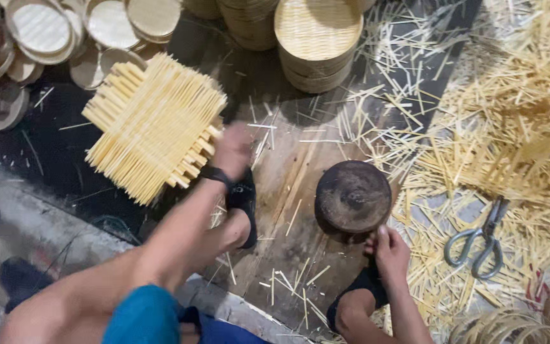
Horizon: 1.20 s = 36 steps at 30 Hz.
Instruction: The person trims excess bamboo strips using shears and weaves them into circular basket components by hand.
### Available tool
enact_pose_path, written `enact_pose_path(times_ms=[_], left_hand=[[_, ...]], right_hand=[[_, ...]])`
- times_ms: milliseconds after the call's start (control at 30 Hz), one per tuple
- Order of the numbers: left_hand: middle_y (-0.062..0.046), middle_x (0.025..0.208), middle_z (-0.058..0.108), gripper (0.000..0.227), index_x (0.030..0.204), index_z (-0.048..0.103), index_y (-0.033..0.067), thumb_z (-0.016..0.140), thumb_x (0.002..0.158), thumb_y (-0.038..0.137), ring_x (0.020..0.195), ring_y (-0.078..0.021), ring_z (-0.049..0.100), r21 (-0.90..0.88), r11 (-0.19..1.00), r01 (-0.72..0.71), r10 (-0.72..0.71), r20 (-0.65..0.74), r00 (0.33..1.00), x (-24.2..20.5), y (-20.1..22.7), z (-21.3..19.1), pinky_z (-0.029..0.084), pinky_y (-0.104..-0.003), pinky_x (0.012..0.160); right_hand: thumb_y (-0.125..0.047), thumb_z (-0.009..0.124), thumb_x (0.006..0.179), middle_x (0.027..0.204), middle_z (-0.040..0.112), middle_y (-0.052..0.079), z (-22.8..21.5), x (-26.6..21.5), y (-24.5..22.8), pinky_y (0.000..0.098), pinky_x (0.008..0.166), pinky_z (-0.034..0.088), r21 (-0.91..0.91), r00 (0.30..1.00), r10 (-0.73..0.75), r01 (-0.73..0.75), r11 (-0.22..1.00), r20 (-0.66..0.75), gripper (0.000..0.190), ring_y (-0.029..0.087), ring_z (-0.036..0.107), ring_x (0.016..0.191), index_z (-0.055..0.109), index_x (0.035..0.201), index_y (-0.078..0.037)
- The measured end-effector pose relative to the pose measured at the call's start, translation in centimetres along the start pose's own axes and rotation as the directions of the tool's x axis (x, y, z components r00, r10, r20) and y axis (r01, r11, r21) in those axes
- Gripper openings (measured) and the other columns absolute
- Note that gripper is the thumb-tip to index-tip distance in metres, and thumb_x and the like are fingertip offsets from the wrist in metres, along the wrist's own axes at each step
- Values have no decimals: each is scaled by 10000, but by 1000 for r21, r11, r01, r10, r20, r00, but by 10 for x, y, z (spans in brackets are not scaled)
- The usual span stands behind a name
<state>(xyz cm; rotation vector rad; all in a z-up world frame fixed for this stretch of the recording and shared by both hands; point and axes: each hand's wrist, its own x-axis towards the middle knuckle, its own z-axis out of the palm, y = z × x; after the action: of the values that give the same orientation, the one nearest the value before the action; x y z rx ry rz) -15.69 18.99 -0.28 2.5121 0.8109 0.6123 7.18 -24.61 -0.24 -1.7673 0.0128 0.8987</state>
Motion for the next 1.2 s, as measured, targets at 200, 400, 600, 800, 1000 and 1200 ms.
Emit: enact_pose_path(times_ms=[200, 400, 600, 800, 1000, 1200], left_hand=[[-141, 1502, 506, 337, 1109, 804, 252, 712, 798, 159, 1304, -428, 430, 385, 922, 38, -133, 222, 966, -19, -55, -110, 425, -546, 978], [-96, 1479, 526, 158, 997, 817, 259, 717, 879, 224, 1357, -351, 465, 540, 841, 41, -257, 330, 908, -9, -52, -116, 451, -505, 1045], [-92, 1095, 716, 150, 1027, 733, 104, 587, 1014, 75, 1050, -253, 669, -115, 818, 563, -574, -105, 812, 17, -42, -167, 504, -401, 956], [-105, 1140, 660, 62, 1084, 651, 58, 637, 1072, 118, 1097, -232, 614, -287, 954, 83, -278, -749, 601, 34, 92, -175, 491, -383, 1017], [-85, 1459, 651, 193, 1136, 727, 160, 554, 1072, 104, 1459, -189, 559, -384, 830, -404, 408, -75, 910, -56, 256, 16, 391, -470, 1318], [-210, 1493, 529, 622, 1405, 493, 1, 685, 836, 162, 1416, -333, 453, -355, 874, -331, 481, 545, 686, -75, 255, 74, 278, -490, 1218]], right_hand=[[-230, 630, 1012, 868, 746, 91, -3, -26, 30, 296, 758, 544, -416, 941, -337, 309, 856, 4, 259, 150, 686, 795, 728, 1074, 2], [-236, 655, 988, 901, 768, 122, 3, -34, 13, 326, 797, 546, -508, 947, -321, 272, 817, -9, 239, 188, 713, 829, 733, 1102, -41], [-236, 657, 984, 913, 762, 116, 1, -33, 14, 322, 796, 541, -530, 922, -387, 336, 779, 17, 230, 185, 722, 833, 738, 1090, -48], [-286, 604, 1041, 867, 747, 105, -3, -27, 3, 332, 708, 545, -174, 973, -228, 220, 960, -27, 317, 205, 673, 750, 717, 1123, -2], [-397, 624, 965, 932, 779, 167, -36, -34, -55, 263, 560, 519, 809, 948, -199, -91, 581, 249, 541, 153, 650, 668, 702, 1221, 74], [-172, 770, 861, 950, 763, 60, -35, -13, -45, 296, 711, 555, -78, 988, -89, 79, 994, -130, 286, 113, 669, 782, 754, 1073, 18]])
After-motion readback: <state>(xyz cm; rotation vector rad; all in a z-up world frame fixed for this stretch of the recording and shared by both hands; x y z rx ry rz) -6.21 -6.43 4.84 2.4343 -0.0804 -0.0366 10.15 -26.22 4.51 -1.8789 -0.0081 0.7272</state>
